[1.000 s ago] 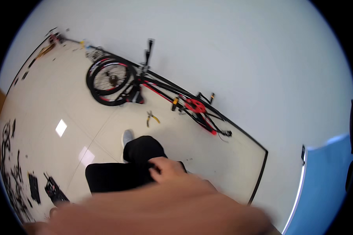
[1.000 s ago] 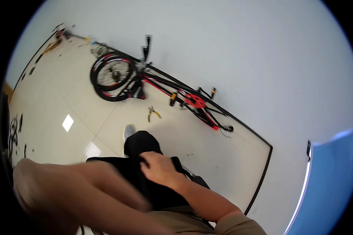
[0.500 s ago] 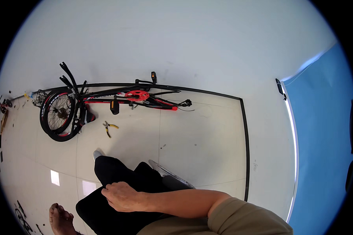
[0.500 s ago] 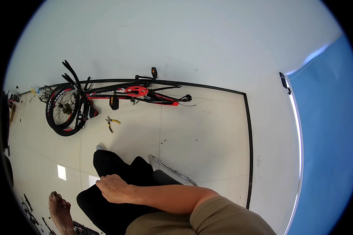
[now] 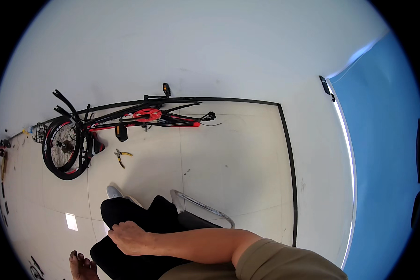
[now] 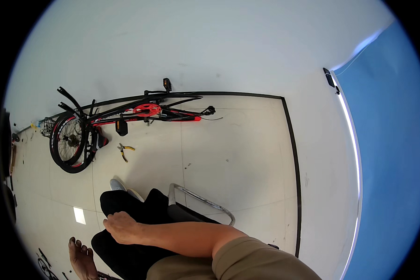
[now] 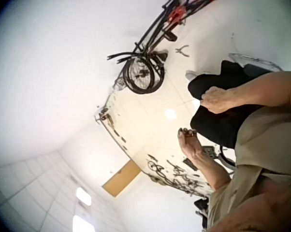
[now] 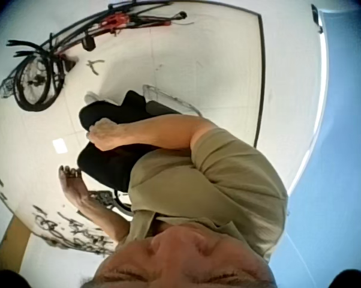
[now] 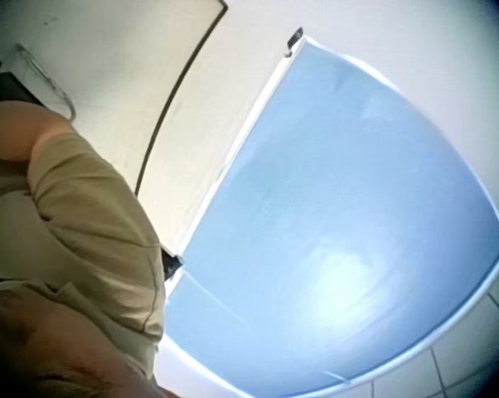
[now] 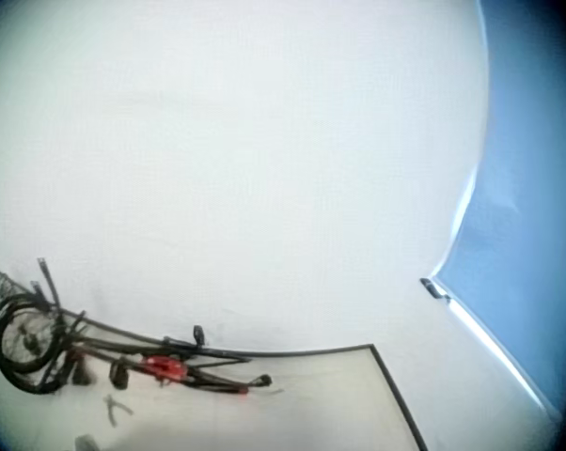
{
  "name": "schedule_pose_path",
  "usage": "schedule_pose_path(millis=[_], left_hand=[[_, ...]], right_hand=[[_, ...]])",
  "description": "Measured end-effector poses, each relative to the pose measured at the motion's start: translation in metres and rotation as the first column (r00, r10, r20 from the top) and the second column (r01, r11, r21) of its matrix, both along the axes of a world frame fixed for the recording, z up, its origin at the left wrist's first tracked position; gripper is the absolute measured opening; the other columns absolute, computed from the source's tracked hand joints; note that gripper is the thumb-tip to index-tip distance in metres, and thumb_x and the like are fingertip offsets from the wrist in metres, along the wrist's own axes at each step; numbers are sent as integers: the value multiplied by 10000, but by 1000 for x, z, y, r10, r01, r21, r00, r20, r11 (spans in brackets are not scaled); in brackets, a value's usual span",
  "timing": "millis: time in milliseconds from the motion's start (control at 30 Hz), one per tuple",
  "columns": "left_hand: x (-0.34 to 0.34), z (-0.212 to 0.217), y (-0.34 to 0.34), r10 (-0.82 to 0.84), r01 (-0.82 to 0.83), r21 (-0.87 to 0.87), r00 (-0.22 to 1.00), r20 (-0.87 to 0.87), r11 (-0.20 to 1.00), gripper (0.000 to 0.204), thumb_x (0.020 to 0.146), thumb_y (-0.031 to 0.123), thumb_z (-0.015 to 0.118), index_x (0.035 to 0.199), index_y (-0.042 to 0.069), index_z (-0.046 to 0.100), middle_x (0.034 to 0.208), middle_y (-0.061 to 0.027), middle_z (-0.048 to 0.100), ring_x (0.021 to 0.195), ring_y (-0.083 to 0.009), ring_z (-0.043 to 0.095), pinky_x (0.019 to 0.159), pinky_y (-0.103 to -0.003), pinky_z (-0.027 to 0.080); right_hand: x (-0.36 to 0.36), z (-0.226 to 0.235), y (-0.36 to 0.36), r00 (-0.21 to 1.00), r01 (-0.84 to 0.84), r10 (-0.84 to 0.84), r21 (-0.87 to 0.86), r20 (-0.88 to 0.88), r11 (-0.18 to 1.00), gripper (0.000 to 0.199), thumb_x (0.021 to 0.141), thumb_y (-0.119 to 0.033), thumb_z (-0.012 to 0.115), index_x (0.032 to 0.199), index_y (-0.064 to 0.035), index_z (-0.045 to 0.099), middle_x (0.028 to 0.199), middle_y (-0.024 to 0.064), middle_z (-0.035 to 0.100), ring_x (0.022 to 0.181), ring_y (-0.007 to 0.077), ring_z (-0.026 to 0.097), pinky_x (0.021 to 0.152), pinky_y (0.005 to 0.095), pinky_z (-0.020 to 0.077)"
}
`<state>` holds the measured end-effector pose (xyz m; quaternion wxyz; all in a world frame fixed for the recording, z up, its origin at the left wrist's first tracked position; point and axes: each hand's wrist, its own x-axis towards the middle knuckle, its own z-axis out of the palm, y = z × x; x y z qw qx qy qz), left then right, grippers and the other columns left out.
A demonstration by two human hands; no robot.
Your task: The person assembles a bicycle by attaching the handlebar stem to the frame and tightening it. They manipulate the handlebar, stem, and frame, using a tool to secure the connection.
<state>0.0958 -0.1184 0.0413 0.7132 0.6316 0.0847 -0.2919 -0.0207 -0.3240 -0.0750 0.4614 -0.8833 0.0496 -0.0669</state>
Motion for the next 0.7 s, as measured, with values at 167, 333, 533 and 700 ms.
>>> schedule_pose_path(millis=[167,333,533,700], left_hand=[[-9,15,-21,8,-8,9,1000,-5,1000,269,1025,231,630,1194,22,628,983,-75,663,831,-213,586,852,-415,469],[-20,25,-35,-22,21,7,999,36,1000,270,1030,228,619,1196,14,622,981,-83,651,833,-210,577,830,-407,461],[-28,34,-49,-35,33,31,997,69,999,245,1030,211,613,1175,15,633,970,-84,650,822,-212,572,815,-401,457],[-30,31,-57,0,-2,58,999,42,998,240,1032,209,607,1173,17,639,961,-85,659,814,-215,576,808,-400,460]], right_hand=[[2,-2,-4,999,26,-26,0,41,1000,121,859,-59,592,910,38,643,848,188,647,765,336,659,684,454,505],[5,-4,-6,996,67,-65,-34,61,997,119,851,-67,600,906,28,646,845,179,647,766,326,661,680,443,504],[10,-7,-10,977,175,-170,-35,126,984,117,829,-65,610,902,18,648,844,175,647,766,313,658,684,432,500],[13,-9,-14,973,192,-184,-40,139,981,124,819,-67,618,905,15,648,854,175,646,772,307,657,684,420,496]])
